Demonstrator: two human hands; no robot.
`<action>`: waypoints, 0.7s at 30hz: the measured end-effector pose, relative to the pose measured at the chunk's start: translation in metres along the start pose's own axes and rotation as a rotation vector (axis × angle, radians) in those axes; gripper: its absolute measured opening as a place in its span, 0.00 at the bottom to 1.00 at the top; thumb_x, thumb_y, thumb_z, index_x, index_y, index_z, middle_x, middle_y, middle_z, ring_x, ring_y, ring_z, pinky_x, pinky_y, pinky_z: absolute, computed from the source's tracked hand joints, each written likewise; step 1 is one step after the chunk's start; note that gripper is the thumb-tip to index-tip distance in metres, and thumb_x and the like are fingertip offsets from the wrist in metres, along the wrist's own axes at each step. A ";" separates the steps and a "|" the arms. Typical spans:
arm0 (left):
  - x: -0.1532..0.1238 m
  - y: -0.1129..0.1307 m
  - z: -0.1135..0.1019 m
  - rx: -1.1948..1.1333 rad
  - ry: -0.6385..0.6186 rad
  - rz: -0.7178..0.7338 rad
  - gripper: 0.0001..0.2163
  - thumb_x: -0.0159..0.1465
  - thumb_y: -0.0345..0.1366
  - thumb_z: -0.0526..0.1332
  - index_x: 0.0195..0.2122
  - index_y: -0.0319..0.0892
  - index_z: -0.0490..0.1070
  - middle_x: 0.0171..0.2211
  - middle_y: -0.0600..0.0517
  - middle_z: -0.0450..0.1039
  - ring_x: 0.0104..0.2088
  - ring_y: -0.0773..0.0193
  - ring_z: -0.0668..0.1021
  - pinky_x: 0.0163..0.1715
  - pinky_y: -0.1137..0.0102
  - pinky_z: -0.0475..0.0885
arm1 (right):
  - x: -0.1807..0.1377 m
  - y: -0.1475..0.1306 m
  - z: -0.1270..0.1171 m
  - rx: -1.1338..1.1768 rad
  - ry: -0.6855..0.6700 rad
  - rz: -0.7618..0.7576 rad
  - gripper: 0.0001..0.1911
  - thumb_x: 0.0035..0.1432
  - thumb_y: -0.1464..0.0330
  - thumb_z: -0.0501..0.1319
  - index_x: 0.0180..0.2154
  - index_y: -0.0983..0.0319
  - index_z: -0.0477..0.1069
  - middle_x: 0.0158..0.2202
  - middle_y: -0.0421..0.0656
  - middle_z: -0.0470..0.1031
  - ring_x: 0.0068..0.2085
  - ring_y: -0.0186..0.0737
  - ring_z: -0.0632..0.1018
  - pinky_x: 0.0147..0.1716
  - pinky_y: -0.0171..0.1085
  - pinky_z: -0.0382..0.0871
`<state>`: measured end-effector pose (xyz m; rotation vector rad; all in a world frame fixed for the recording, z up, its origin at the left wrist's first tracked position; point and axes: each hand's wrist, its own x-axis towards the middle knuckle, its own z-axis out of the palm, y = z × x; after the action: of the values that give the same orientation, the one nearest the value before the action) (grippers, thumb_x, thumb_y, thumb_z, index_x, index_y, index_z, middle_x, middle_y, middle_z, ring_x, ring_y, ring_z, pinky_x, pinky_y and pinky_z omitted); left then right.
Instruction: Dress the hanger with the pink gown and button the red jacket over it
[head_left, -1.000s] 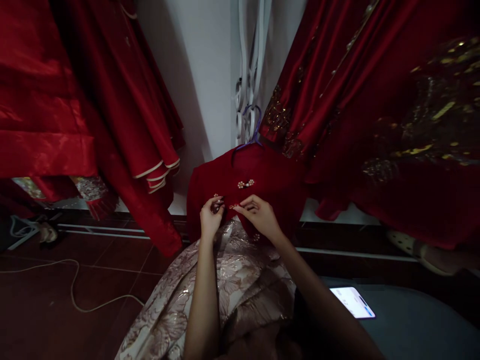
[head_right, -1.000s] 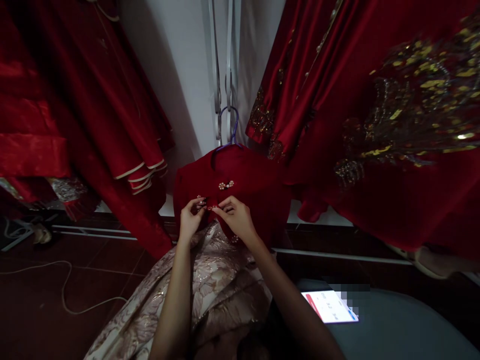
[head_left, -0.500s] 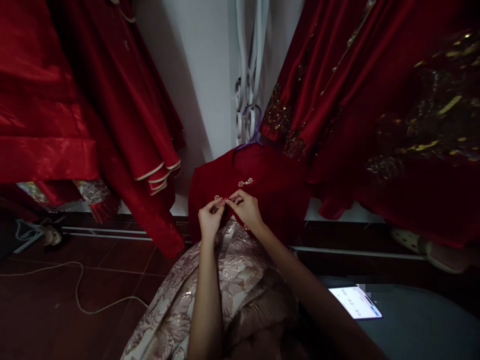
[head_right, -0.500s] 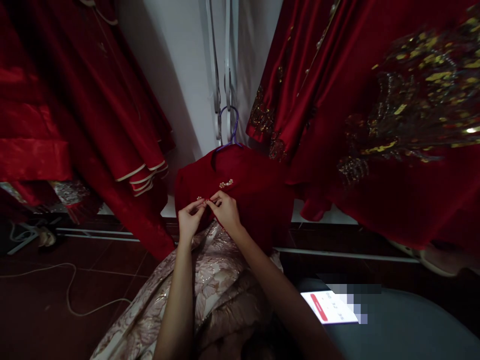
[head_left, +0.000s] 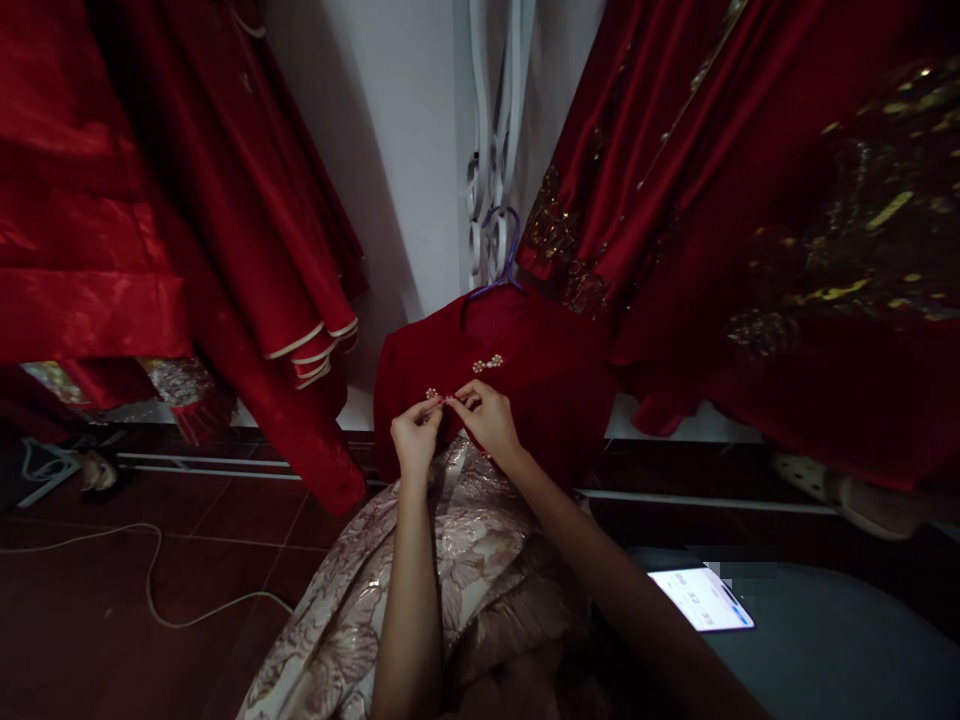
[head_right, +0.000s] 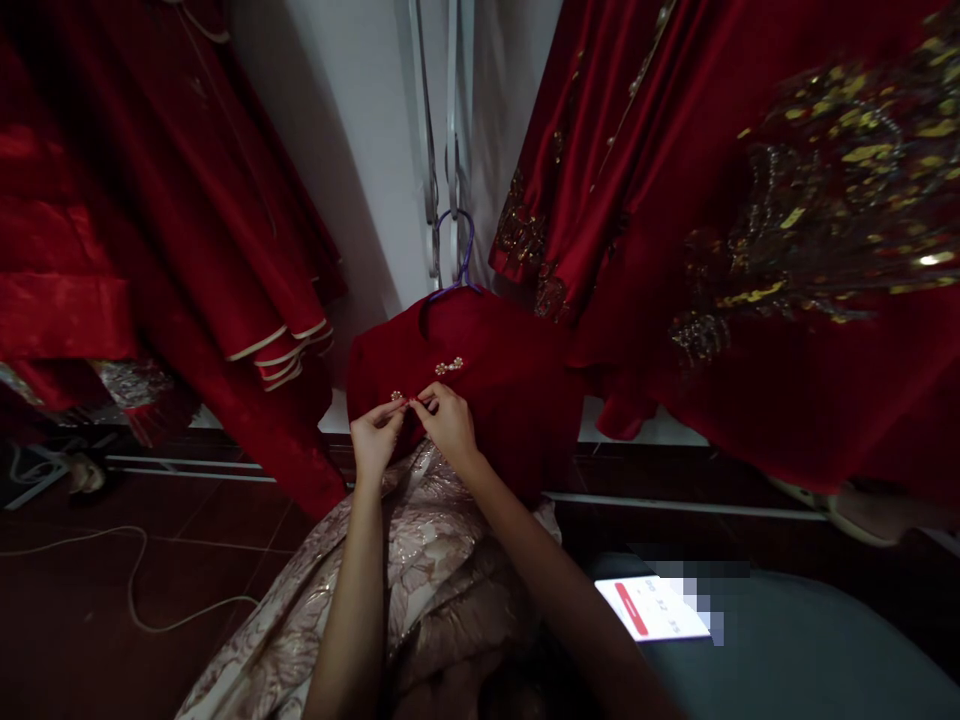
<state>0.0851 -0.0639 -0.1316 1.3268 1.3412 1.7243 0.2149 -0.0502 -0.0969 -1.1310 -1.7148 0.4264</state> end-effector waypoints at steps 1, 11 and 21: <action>0.000 0.000 0.000 0.006 0.001 -0.005 0.13 0.52 0.37 0.63 0.38 0.39 0.76 0.36 0.47 0.78 0.36 0.63 0.79 0.43 0.67 0.72 | 0.000 0.001 0.000 -0.001 0.002 -0.005 0.05 0.52 0.64 0.60 0.30 0.59 0.70 0.30 0.40 0.75 0.29 0.34 0.74 0.30 0.33 0.67; -0.002 0.003 -0.003 0.065 0.002 0.003 0.12 0.52 0.39 0.63 0.34 0.40 0.76 0.32 0.48 0.78 0.33 0.63 0.78 0.38 0.70 0.71 | -0.003 0.000 0.001 -0.055 -0.005 -0.017 0.05 0.54 0.65 0.59 0.31 0.60 0.69 0.31 0.41 0.75 0.29 0.35 0.74 0.30 0.33 0.67; 0.001 0.001 0.001 -0.039 -0.102 0.027 0.12 0.53 0.26 0.58 0.40 0.37 0.66 0.33 0.48 0.75 0.35 0.69 0.77 0.40 0.71 0.71 | -0.013 -0.005 -0.031 0.041 -0.231 0.025 0.10 0.56 0.67 0.57 0.39 0.60 0.74 0.37 0.42 0.78 0.36 0.35 0.78 0.34 0.32 0.73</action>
<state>0.0858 -0.0633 -0.1303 1.3980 1.2322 1.6686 0.2401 -0.0705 -0.0873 -1.1091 -1.8836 0.6252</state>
